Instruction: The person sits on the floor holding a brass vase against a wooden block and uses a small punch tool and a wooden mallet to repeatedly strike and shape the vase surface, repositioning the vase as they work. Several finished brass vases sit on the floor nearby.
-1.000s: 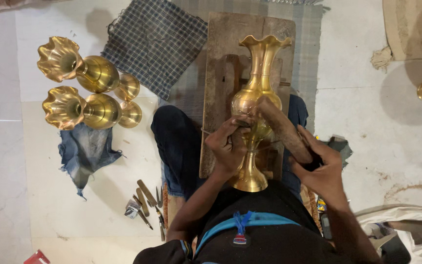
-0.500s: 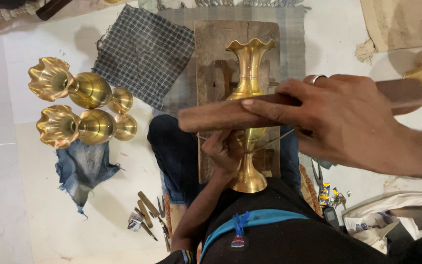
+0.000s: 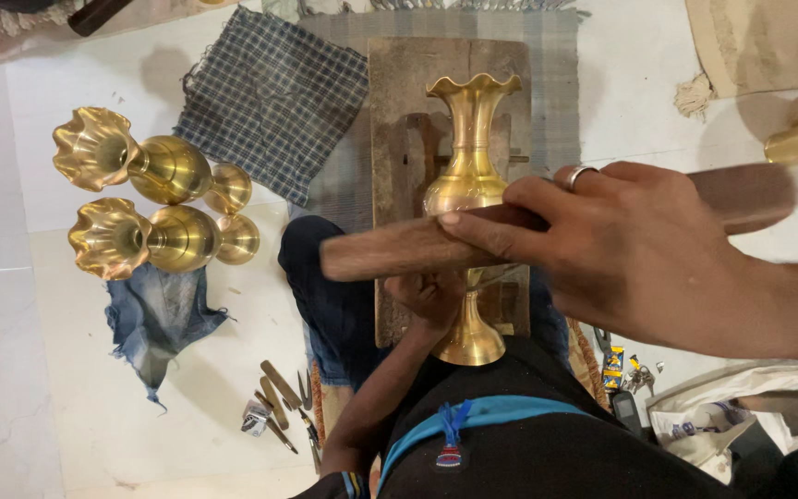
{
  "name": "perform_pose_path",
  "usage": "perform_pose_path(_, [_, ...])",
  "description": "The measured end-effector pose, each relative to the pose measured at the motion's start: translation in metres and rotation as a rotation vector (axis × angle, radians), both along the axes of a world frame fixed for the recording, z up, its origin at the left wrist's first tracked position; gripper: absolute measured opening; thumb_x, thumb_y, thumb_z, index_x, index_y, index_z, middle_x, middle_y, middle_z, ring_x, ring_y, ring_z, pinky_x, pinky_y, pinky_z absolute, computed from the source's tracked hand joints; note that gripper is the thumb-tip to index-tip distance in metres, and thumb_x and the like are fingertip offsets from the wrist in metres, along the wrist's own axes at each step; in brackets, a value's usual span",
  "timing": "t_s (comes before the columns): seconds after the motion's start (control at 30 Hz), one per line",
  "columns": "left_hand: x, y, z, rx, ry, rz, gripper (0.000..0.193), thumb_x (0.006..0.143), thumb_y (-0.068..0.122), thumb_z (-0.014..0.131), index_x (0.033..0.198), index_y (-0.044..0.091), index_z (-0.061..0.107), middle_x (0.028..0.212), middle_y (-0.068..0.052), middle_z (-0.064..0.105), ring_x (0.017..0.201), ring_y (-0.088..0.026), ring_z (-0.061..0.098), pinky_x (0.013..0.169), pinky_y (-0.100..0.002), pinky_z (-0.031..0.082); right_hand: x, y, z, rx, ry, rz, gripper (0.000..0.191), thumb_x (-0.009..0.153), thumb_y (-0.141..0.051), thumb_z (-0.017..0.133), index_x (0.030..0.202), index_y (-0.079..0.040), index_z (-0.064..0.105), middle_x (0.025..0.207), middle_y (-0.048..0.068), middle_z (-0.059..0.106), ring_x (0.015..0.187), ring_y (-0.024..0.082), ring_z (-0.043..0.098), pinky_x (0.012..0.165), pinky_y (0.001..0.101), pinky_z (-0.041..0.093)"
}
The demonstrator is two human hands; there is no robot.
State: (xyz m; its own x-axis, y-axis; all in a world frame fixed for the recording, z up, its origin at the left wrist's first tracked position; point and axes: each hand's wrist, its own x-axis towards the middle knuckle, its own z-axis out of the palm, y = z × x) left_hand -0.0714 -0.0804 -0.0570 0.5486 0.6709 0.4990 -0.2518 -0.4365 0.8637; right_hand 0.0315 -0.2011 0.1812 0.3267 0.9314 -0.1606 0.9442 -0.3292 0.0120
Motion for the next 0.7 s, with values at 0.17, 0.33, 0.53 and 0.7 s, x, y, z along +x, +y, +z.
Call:
perform_pose_path(0.17, [-0.003, 0.004, 0.007, -0.024, 0.015, -0.088, 0.016, 0.093, 0.010, 0.065, 0.101, -0.001, 0.072, 0.076, -0.006, 0.070, 0.060, -0.008, 0.059, 0.055, -0.028, 0.046, 0.005, 0.003, -0.007, -0.051, -0.098, 0.048, 0.091, 0.071, -0.024, 0.075, 0.157, -0.037, 0.047, 0.099, 0.000, 0.061, 0.068, 0.019, 0.066, 0.054, 0.0348, 0.052])
perform_pose_path(0.33, [-0.003, 0.006, 0.008, 0.013, 0.035, -0.123, 0.013, 0.092, 0.007, 0.064, 0.102, 0.001, 0.072, 0.079, -0.007, 0.072, 0.060, -0.010, 0.063, 0.055, -0.028, 0.049, 0.012, 0.001, -0.011, -0.224, -0.065, 0.002, 0.097, 0.075, -0.024, 0.073, 0.164, -0.042, 0.037, 0.104, -0.003, 0.062, 0.069, 0.018, 0.066, 0.058, 0.0330, 0.053])
perform_pose_path(0.53, [-0.006, 0.013, -0.001, 0.094, 0.126, -0.177, 0.012, 0.089, 0.002, 0.074, 0.101, 0.004, 0.072, 0.075, -0.006, 0.068, 0.059, -0.015, 0.065, 0.059, -0.031, 0.050, 0.013, -0.018, -0.024, -0.046, -0.058, -0.032, 0.094, 0.072, -0.019, 0.072, 0.160, -0.041, 0.044, 0.111, 0.000, 0.067, 0.066, 0.019, 0.068, 0.057, 0.0335, 0.053])
perform_pose_path(0.7, [-0.005, 0.027, 0.003, 0.195, 0.127, -0.358, 0.027, 0.078, 0.004, 0.076, 0.104, 0.005, 0.072, 0.089, -0.010, 0.072, 0.075, -0.022, 0.070, 0.068, -0.035, 0.055, 0.012, -0.045, -0.039, -0.129, -0.050, -0.153, 0.093, 0.069, -0.018, 0.073, 0.156, -0.044, 0.051, 0.115, 0.000, 0.070, 0.065, 0.021, 0.070, 0.052, 0.0342, 0.055])
